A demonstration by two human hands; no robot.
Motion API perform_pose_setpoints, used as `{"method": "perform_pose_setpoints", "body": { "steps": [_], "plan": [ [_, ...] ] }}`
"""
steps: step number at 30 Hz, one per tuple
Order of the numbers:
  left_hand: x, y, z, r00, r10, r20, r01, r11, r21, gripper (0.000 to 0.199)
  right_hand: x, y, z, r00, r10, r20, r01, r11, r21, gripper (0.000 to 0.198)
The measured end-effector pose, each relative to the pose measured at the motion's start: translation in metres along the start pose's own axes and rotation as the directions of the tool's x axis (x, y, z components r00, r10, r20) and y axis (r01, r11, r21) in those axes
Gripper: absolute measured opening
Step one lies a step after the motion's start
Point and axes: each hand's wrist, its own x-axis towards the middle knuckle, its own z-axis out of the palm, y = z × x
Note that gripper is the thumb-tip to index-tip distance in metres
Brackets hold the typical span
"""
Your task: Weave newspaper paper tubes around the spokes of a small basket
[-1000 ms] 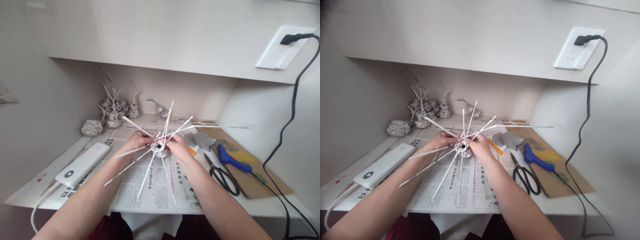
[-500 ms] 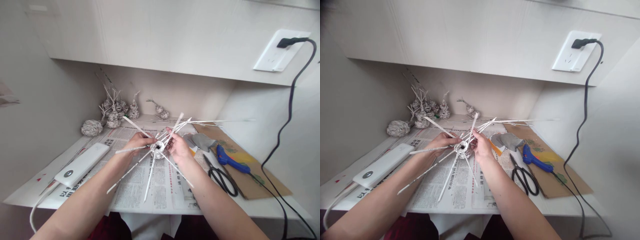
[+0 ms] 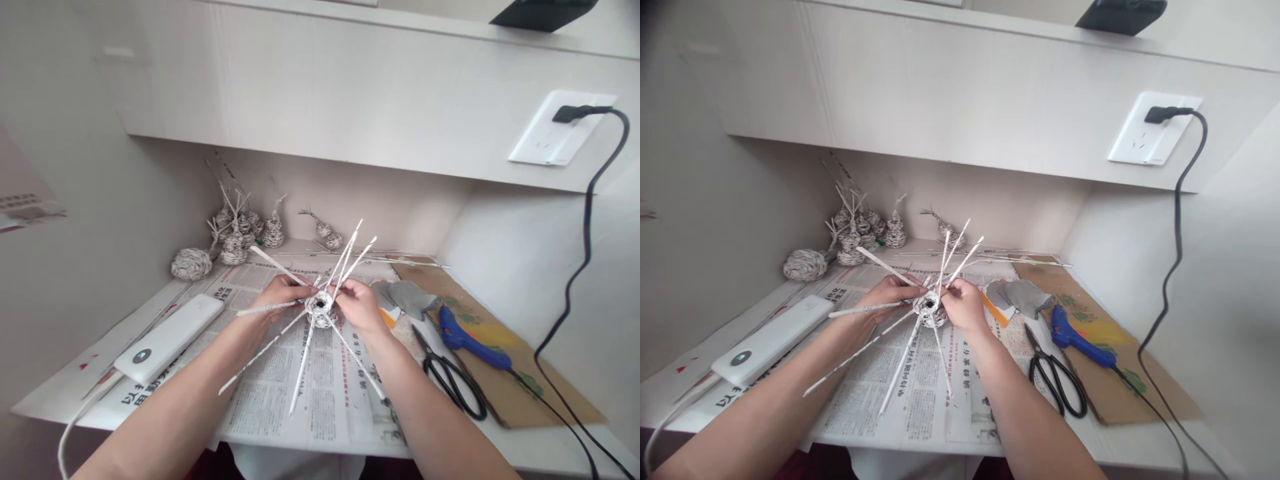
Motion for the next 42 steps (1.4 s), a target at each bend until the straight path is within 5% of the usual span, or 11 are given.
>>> {"method": "perform_pose_setpoints", "body": {
  "steps": [4, 17, 26, 32, 35, 42],
  "plan": [
    [0.003, -0.003, -0.003, 0.994, 0.099, 0.036, -0.100, 0.995, 0.025, 0.025, -0.002, 0.012, 0.008, 0.998, -0.065, -0.005, 0.064, 0.992, -0.111, 0.019],
    [0.004, -0.004, -0.003, 0.981, 0.172, 0.091, -0.186, 0.966, 0.177, 0.021, -0.007, 0.006, 0.016, 0.999, 0.041, 0.002, -0.041, 0.993, 0.111, 0.026],
    [0.006, -0.006, -0.007, 0.963, 0.240, 0.120, -0.262, 0.938, 0.228, 0.023, -0.006, 0.013, 0.015, 0.998, -0.060, -0.028, 0.062, 0.996, 0.059, 0.022],
    [0.004, -0.007, -0.003, 0.976, 0.194, 0.100, -0.206, 0.970, 0.126, 0.024, -0.007, 0.003, 0.017, 0.988, 0.130, -0.082, -0.107, 0.965, 0.240, 0.043],
    [0.003, -0.007, -0.002, 0.981, 0.169, 0.095, -0.178, 0.979, 0.096, 0.025, -0.007, 0.000, 0.017, 0.971, 0.240, -0.008, -0.223, 0.911, 0.347, 0.049],
    [0.003, -0.006, -0.004, 0.986, 0.135, 0.096, -0.146, 0.982, 0.122, 0.021, -0.008, 0.003, 0.015, 0.969, 0.242, 0.045, -0.245, 0.927, 0.284, 0.041]
  ]
}}
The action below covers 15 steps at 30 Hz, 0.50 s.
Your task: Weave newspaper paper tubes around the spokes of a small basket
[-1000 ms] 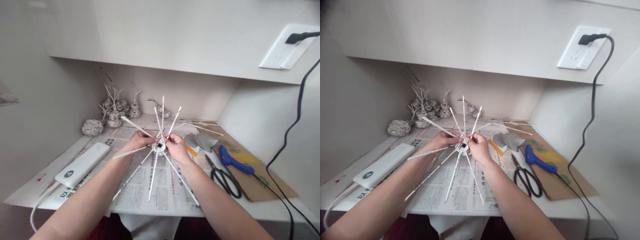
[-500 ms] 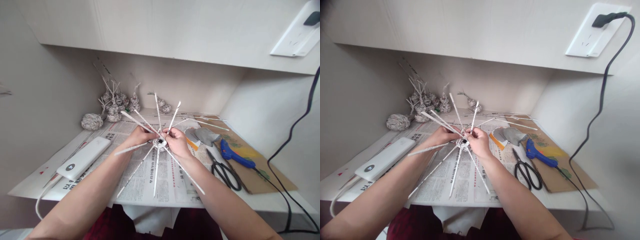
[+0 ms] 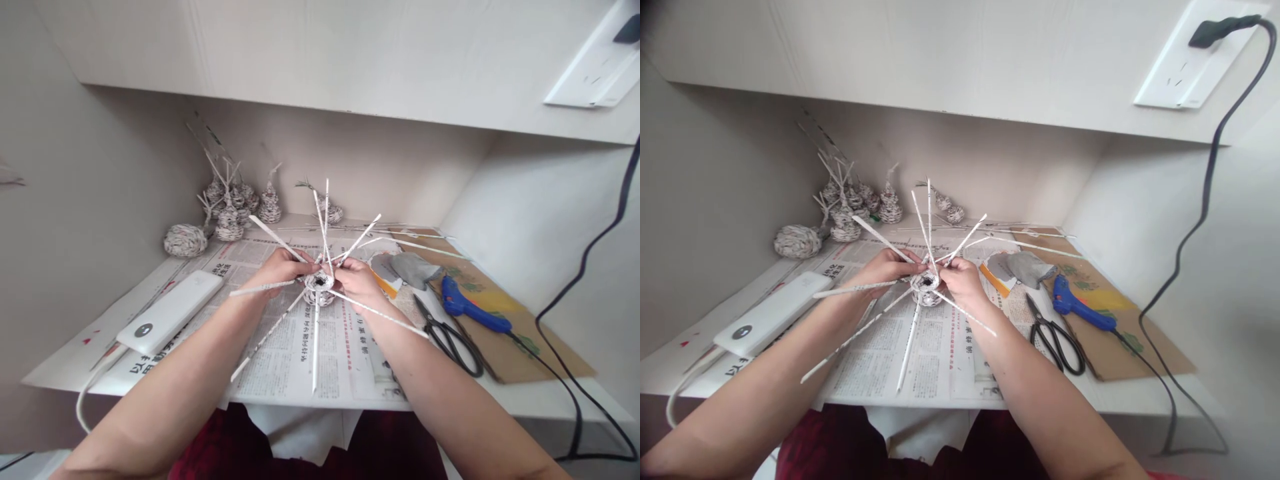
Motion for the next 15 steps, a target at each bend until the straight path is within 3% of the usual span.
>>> {"method": "perform_pose_setpoints", "body": {
  "steps": [8, 15],
  "plan": [
    [-0.0017, 0.0039, -0.0009, 0.999, -0.025, 0.043, 0.023, 0.998, 0.050, 0.021, -0.0034, -0.0033, 0.0031, 0.999, -0.024, -0.035, 0.021, 0.997, -0.076, 0.036],
    [0.0007, -0.0030, 0.0021, 1.000, 0.015, -0.006, -0.015, 0.999, 0.043, 0.025, -0.0005, 0.0011, 0.0021, 0.991, -0.129, -0.020, 0.123, 0.975, -0.183, 0.027]
  ]
}}
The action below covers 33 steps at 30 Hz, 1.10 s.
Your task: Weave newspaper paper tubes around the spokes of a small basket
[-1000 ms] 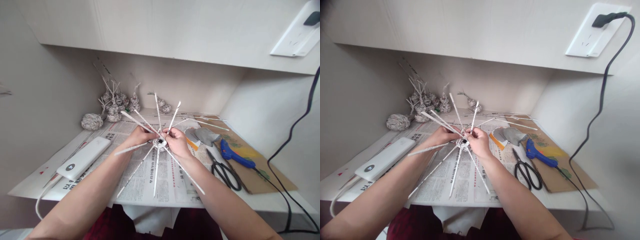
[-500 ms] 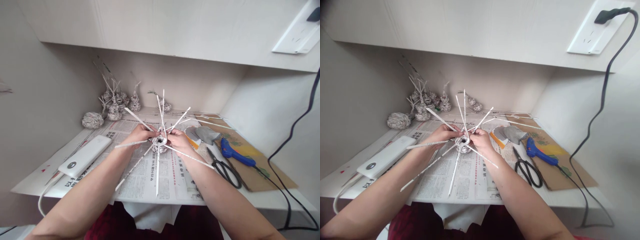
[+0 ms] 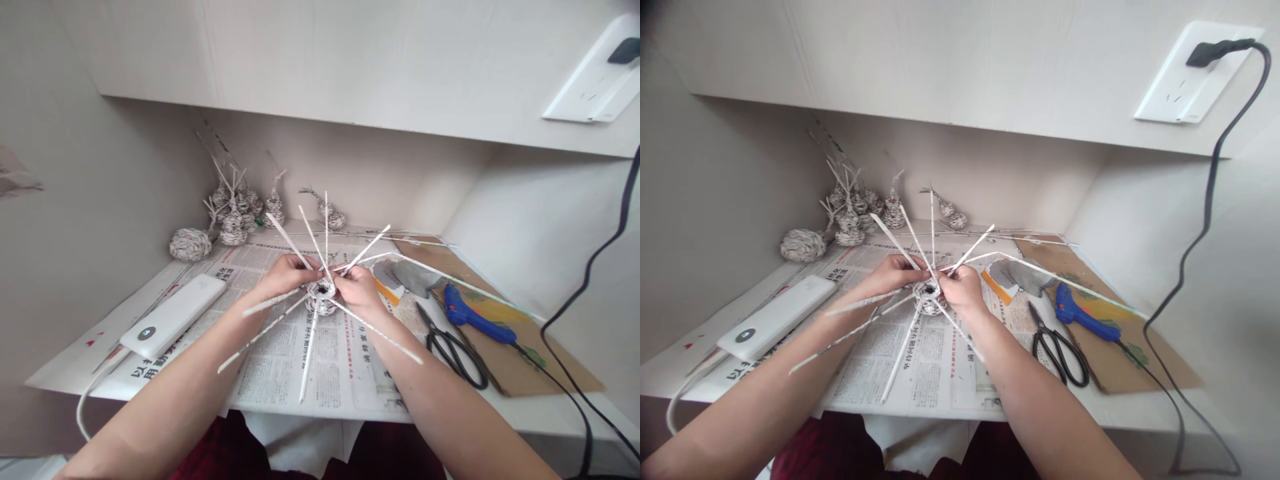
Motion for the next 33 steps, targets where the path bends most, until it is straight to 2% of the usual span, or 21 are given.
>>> {"method": "perform_pose_setpoints", "body": {
  "steps": [4, 9, 11, 15, 21, 23, 25, 28, 31, 33],
  "plan": [
    [-0.002, 0.001, 0.007, 0.998, -0.059, -0.025, 0.054, 0.986, -0.157, 0.026, 0.001, 0.003, -0.002, 1.000, -0.001, -0.001, 0.001, 0.998, -0.064, 0.029],
    [-0.004, 0.004, 0.014, 0.986, -0.169, 0.002, 0.159, 0.926, -0.342, 0.030, 0.001, 0.009, -0.001, 1.000, -0.021, 0.010, 0.021, 0.997, -0.077, 0.025],
    [-0.003, 0.004, 0.016, 0.985, -0.175, -0.007, 0.158, 0.905, -0.395, 0.031, 0.001, 0.010, -0.001, 0.999, -0.031, 0.020, 0.033, 0.996, -0.087, 0.023],
    [-0.002, 0.003, 0.018, 0.983, -0.154, -0.101, 0.100, 0.909, -0.405, 0.028, -0.002, 0.010, -0.001, 0.995, -0.048, 0.090, 0.056, 0.995, -0.084, 0.019],
    [-0.002, 0.002, 0.016, 0.986, -0.160, 0.048, 0.162, 0.835, -0.525, 0.022, -0.004, 0.004, 0.002, 0.997, 0.058, 0.056, -0.059, 0.998, 0.013, 0.018],
    [-0.003, 0.002, 0.018, 0.990, -0.126, 0.067, 0.141, 0.806, -0.575, 0.027, -0.006, 0.001, 0.003, 0.997, 0.062, 0.052, -0.063, 0.998, 0.024, 0.017],
    [-0.004, 0.003, 0.019, 0.994, -0.075, 0.074, 0.104, 0.796, -0.597, 0.041, -0.008, 0.000, 0.004, 0.997, 0.064, 0.048, -0.065, 0.998, 0.026, 0.018],
    [-0.007, 0.007, 0.020, 0.998, -0.008, 0.060, 0.039, 0.849, -0.527, 0.055, -0.011, 0.001, 0.008, 0.997, 0.059, 0.054, -0.062, 0.997, 0.053, 0.019],
    [-0.010, 0.012, 0.017, 0.997, 0.060, 0.043, -0.045, 0.960, -0.278, 0.050, -0.010, 0.005, 0.009, 0.996, 0.078, 0.051, -0.081, 0.994, 0.071, 0.016],
    [-0.010, 0.013, 0.014, 0.990, 0.141, 0.007, -0.140, 0.986, -0.086, 0.045, -0.008, 0.007, 0.007, 0.995, 0.099, 0.025, -0.101, 0.992, 0.073, 0.017]
  ]
}}
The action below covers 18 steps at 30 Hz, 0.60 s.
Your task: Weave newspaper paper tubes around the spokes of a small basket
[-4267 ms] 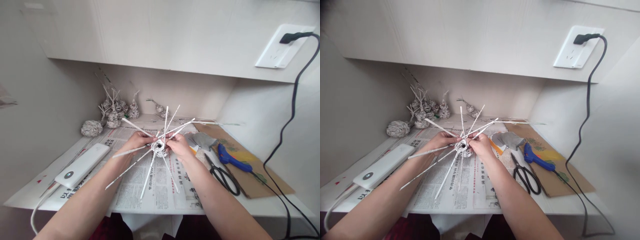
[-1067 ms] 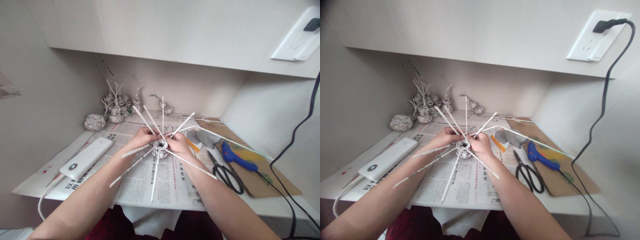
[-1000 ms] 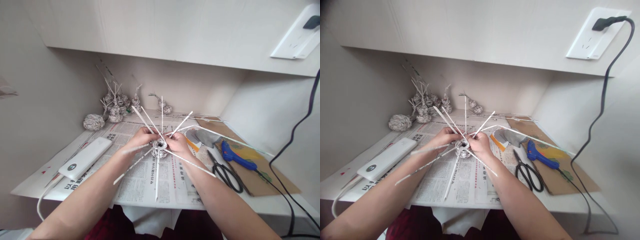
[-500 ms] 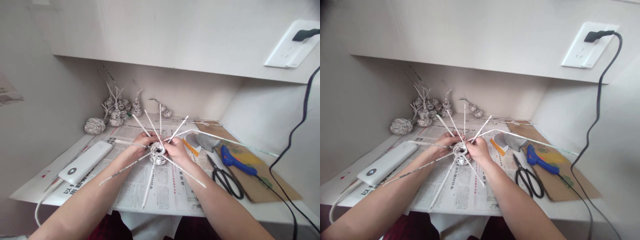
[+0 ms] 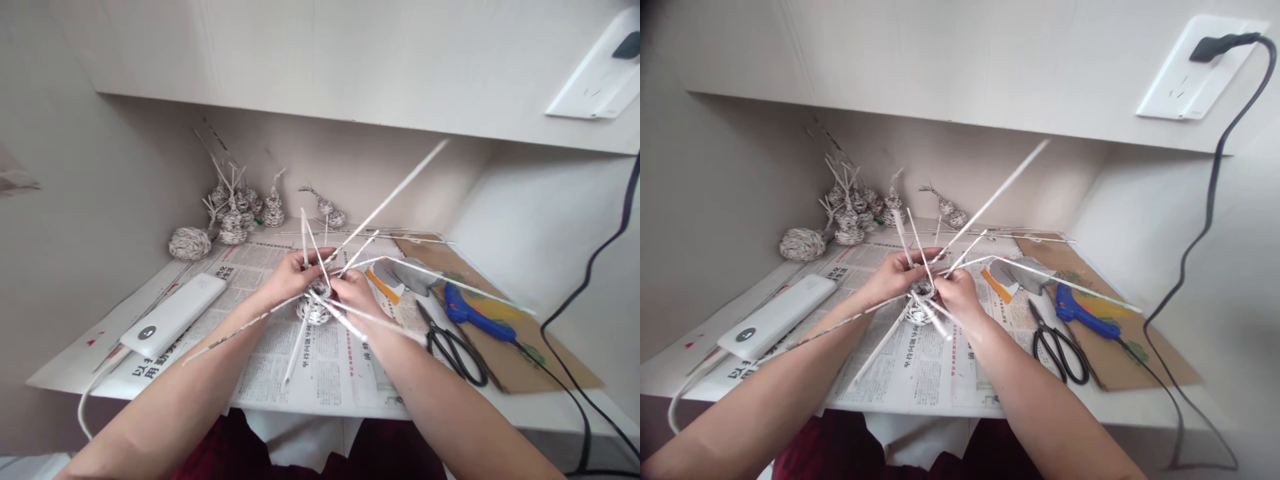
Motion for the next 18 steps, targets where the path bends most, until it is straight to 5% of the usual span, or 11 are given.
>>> {"method": "perform_pose_setpoints", "body": {
  "steps": [3, 7, 13, 18],
  "plan": [
    [0.003, -0.002, -0.007, 0.990, -0.005, -0.140, 0.010, 0.999, 0.037, 0.042, 0.004, -0.001, -0.004, 1.000, -0.010, -0.015, 0.009, 0.999, -0.049, 0.019],
    [0.007, -0.007, -0.019, 0.980, -0.197, -0.033, 0.197, 0.980, -0.008, 0.029, 0.005, -0.003, -0.008, 0.997, -0.075, -0.007, 0.074, 0.991, -0.112, 0.022],
    [0.006, -0.006, -0.020, 0.984, -0.180, -0.013, 0.181, 0.978, 0.101, 0.023, 0.004, -0.006, -0.009, 0.995, -0.098, 0.000, 0.097, 0.977, -0.189, 0.022],
    [0.003, 0.002, -0.012, 0.996, -0.038, -0.080, 0.056, 0.969, 0.239, 0.019, 0.003, -0.011, -0.009, 0.999, -0.050, 0.005, 0.050, 0.979, -0.197, 0.017]
  ]
}}
